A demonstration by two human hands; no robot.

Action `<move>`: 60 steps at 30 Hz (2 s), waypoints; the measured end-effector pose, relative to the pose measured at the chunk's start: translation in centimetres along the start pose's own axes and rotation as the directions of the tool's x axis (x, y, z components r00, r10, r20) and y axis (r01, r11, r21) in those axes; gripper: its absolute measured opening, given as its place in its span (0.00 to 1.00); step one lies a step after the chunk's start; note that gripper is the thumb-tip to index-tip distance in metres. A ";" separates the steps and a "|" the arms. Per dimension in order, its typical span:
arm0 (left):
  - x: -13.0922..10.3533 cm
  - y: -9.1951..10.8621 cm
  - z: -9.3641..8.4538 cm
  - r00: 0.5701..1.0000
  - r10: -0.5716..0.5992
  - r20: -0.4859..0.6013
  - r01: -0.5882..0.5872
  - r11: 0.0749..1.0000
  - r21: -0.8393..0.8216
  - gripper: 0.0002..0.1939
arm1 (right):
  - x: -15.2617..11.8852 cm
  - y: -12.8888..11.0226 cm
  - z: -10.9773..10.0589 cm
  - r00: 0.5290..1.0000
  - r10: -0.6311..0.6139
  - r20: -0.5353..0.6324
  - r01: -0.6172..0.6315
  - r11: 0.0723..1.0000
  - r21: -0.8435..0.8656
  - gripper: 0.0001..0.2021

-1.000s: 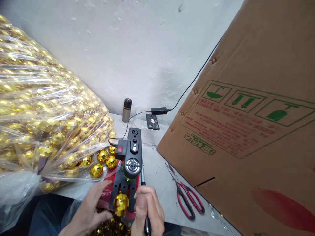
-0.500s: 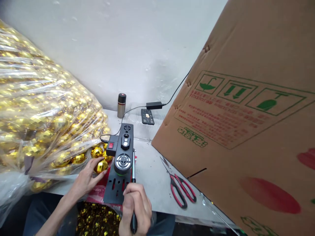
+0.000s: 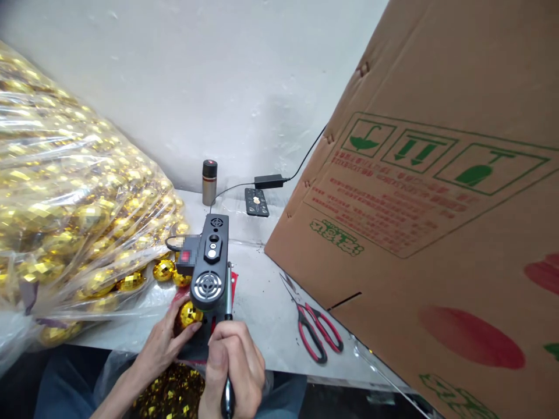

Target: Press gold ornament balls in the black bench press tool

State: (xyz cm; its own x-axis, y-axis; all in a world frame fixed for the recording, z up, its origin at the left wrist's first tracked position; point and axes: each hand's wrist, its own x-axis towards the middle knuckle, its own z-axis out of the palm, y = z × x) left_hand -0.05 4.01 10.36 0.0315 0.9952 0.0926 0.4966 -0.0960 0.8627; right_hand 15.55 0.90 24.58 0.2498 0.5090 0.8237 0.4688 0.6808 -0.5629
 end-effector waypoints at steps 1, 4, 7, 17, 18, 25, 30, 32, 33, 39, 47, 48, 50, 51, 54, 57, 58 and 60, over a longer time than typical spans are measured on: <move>0.1 -0.1 0.3 0.999 0.038 -0.005 -0.038 0.999 0.020 0.27 | -0.1 -0.1 0.1 1.000 0.014 -0.007 -0.014 1.000 -0.001 0.15; 0.6 0.0 0.9 0.989 0.147 -0.007 -0.146 0.987 0.062 0.25 | -0.5 -0.8 0.3 0.991 0.127 -0.034 -0.127 0.992 0.000 0.16; 1.0 0.6 0.8 0.974 0.225 0.013 -0.226 0.971 0.076 0.23 | -0.7 -1.5 0.4 0.976 0.210 -0.049 -0.210 0.978 0.009 0.16; 1.1 1.3 1.3 0.966 0.245 0.079 -0.253 0.961 0.113 0.23 | -0.3 -1.9 0.7 0.977 0.197 -0.079 -0.201 0.978 -0.051 0.18; 1.4 1.2 1.5 0.968 0.239 0.069 -0.247 0.960 0.135 0.22 | -0.3 -1.9 0.7 0.977 0.194 -0.084 -0.199 0.979 -0.052 0.18; 2.4 0.9 2.8 0.970 0.217 0.108 -0.235 0.953 0.194 0.20 | -0.8 -1.6 0.7 0.981 0.177 -0.084 -0.185 0.978 -0.094 0.19; 2.3 1.0 2.8 0.973 0.209 0.097 -0.224 0.959 0.171 0.20 | -2.8 0.3 1.1 0.988 0.102 -0.114 -0.119 0.981 -0.152 0.20; 2.3 1.0 2.8 0.974 0.204 0.097 -0.219 0.961 0.170 0.20 | -3.4 0.9 1.4 0.989 0.045 -0.141 -0.067 0.986 -0.155 0.20; 2.3 1.0 2.8 0.974 0.205 0.097 -0.219 0.961 0.171 0.20 | -3.6 1.1 1.6 0.988 0.027 -0.152 -0.051 0.987 -0.154 0.20; 2.2 0.7 3.0 0.969 0.223 0.108 -0.240 0.953 0.182 0.23 | -4.1 0.2 1.9 0.969 0.182 -0.167 -0.202 0.973 -0.110 0.19; 2.1 0.0 3.5 0.966 0.238 0.101 -0.254 0.945 0.207 0.25 | -4.4 -0.4 2.4 0.951 0.223 -0.213 -0.244 0.967 -0.075 0.19; 2.1 -0.1 3.6 0.965 0.242 0.097 -0.257 0.943 0.211 0.25 | -4.4 -0.3 2.5 0.951 0.224 -0.213 -0.244 0.967 -0.072 0.19; 2.2 -0.2 3.7 0.964 0.250 0.085 -0.263 0.939 0.221 0.24 | -4.5 -0.2 2.5 0.953 0.219 -0.211 -0.239 0.969 -0.069 0.19; 2.2 -0.2 3.8 0.964 0.254 0.081 -0.265 0.938 0.224 0.24 | -4.5 -0.1 2.4 0.954 0.214 -0.208 -0.232 0.971 -0.066 0.19; 2.2 -0.1 3.7 0.963 0.258 0.078 -0.269 0.937 0.224 0.23 | -4.8 0.2 2.1 0.963 0.191 -0.188 -0.205 0.977 -0.060 0.19; 2.2 0.4 3.5 0.966 0.247 0.077 -0.259 0.940 0.224 0.22 | -5.2 0.9 1.9 0.974 0.159 -0.162 -0.172 0.983 -0.070 0.19; 2.2 0.5 3.4 0.967 0.244 0.078 -0.255 0.941 0.224 0.21 | -5.3 1.2 1.9 0.976 0.143 -0.167 -0.157 0.985 -0.075 0.19; 2.2 0.8 3.3 0.967 0.241 0.079 -0.253 0.942 0.221 0.21 | -5.4 2.0 1.9 0.977 0.086 -0.194 -0.104 0.991 -0.084 0.19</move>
State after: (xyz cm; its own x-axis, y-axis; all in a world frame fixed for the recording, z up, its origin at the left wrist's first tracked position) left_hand 3.27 6.21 9.56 0.2184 0.9411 0.2582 0.6516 -0.3376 0.6793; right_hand 13.50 0.55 18.86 0.4488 0.4538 0.7698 0.5097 0.5775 -0.6377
